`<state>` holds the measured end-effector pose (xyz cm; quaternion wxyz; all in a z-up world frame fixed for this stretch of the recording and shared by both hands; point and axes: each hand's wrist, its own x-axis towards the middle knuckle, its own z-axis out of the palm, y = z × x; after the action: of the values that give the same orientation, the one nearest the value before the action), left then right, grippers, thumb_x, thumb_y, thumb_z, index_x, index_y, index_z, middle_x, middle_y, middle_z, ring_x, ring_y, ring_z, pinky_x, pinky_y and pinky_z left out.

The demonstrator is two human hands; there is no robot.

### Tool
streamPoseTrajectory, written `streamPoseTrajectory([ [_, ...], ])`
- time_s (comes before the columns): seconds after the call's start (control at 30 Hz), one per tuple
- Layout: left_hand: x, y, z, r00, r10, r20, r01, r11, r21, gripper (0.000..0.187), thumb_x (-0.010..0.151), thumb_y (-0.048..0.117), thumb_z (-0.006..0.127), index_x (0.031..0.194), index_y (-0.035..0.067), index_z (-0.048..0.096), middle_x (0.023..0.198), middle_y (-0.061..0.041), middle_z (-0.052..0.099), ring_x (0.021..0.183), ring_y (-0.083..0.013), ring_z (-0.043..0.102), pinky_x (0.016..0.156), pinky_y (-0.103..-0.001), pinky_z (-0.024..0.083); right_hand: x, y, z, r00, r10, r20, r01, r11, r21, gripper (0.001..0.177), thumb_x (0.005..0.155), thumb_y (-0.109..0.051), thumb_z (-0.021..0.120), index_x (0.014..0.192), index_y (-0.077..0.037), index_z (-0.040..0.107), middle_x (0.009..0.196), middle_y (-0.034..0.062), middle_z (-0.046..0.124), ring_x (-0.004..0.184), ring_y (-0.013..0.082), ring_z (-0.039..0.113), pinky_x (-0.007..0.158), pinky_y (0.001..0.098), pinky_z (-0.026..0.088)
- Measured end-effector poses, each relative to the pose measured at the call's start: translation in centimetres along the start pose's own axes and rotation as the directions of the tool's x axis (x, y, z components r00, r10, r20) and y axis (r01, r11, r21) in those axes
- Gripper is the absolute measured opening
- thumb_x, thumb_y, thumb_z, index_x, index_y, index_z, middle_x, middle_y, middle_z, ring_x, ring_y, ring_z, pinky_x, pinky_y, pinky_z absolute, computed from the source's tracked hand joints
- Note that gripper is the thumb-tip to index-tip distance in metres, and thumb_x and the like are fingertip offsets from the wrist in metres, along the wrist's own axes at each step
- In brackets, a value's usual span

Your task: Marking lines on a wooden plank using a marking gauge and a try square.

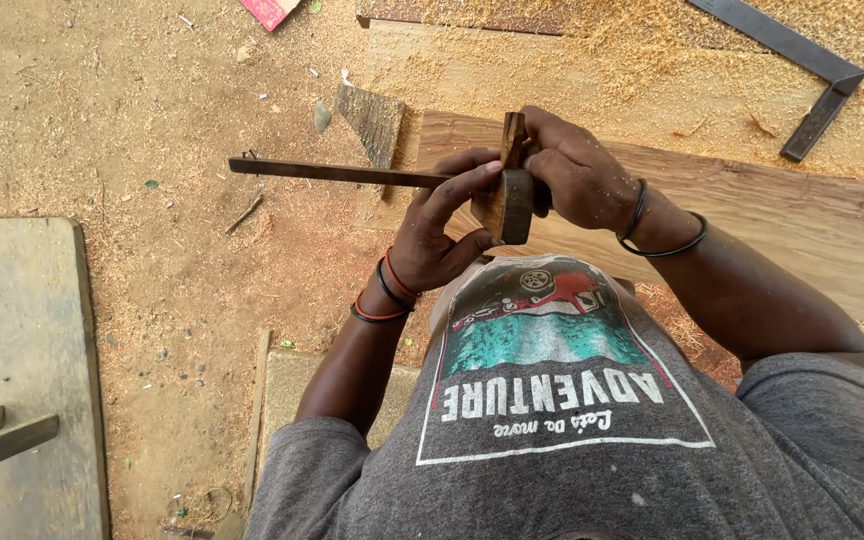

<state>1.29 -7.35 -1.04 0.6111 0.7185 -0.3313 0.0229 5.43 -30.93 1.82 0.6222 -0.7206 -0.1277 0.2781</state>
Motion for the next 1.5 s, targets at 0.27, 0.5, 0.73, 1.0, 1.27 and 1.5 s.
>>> streamPoseTrajectory([
  [0.27,0.5,-0.3,0.6,0.999,-0.042,0.002,0.042,0.998,-0.043,0.071,0.094,0.022,0.085,0.154,0.011,0.048,0.154,-0.015,0.05,0.14,-0.0317,0.057,0.117,-0.04,0.052,0.2,0.9,-0.2,0.996,0.01,-0.093,-0.01,1.0,-0.008,0.019,0.099,-0.009,0.042,0.112,-0.005,0.056,0.084,0.0045,0.058,0.064,0.0108,0.052,0.054,0.0287,0.046],
  [0.5,0.6,-0.5,0.2,1.0,-0.027,-0.004,0.027,0.999,0.016,0.075,0.091,0.02,0.088,0.154,0.012,0.049,0.153,-0.013,0.051,0.14,-0.0319,0.056,0.115,-0.039,0.051,-0.3,0.9,-0.4,0.989,-0.12,-0.09,0.108,0.985,-0.133,0.025,0.105,-0.019,0.042,0.124,-0.006,0.051,0.086,0.006,0.06,0.065,0.011,0.056,0.055,0.0292,0.047],
  [0.73,0.5,-0.6,0.0,0.996,-0.085,-0.004,0.085,0.996,-0.036,0.077,0.09,0.02,0.088,0.156,0.013,0.048,0.152,-0.013,0.05,0.139,-0.0297,0.057,0.113,-0.038,0.054,0.0,-0.6,-0.4,0.917,-0.381,0.114,0.397,0.851,-0.343,0.126,0.079,-0.071,0.073,0.162,-0.005,0.004,0.101,0.0158,0.074,0.085,0.0207,0.072,0.073,0.0344,0.059],
  [1.0,0.0,-1.6,0.6,0.995,-0.097,-0.009,0.097,0.995,-0.029,0.084,0.087,0.04,0.087,0.157,0.016,0.049,0.161,-0.013,0.037,0.131,-0.0229,0.063,0.109,-0.035,0.062,-0.1,1.3,-0.4,0.918,-0.379,0.114,0.393,0.84,-0.373,0.12,0.069,-0.053,0.095,0.156,-0.006,0.027,0.111,0.014,0.074,0.103,0.0286,0.077,0.084,0.0393,0.062],
  [1.27,0.4,-0.8,1.0,0.997,-0.047,0.053,0.046,0.999,0.018,0.088,0.083,0.046,0.089,0.157,0.018,0.051,0.168,-0.01,0.034,0.147,-0.035,0.054,0.118,-0.04,0.054,-0.7,5.2,0.5,0.892,-0.453,-0.001,0.453,0.891,-0.018,0.079,0.091,-0.058,0.08,0.14,-0.004,0.05,0.124,0.0062,0.057,0.114,0.0174,0.058,0.098,0.0312,0.051],
  [1.5,0.3,-0.8,1.8,0.984,-0.065,-0.169,0.062,0.998,-0.022,0.1,0.089,0.045,0.089,0.166,0.017,0.032,0.17,-0.014,0.024,0.145,-0.0339,0.052,0.118,-0.04,0.054,-0.1,5.5,2.7,0.962,-0.207,-0.179,0.263,0.877,0.401,0.092,0.092,-0.065,0.07,0.151,-0.002,0.042,0.116,0.0056,0.062,0.089,0.01,0.058,0.074,0.0244,0.048],
])
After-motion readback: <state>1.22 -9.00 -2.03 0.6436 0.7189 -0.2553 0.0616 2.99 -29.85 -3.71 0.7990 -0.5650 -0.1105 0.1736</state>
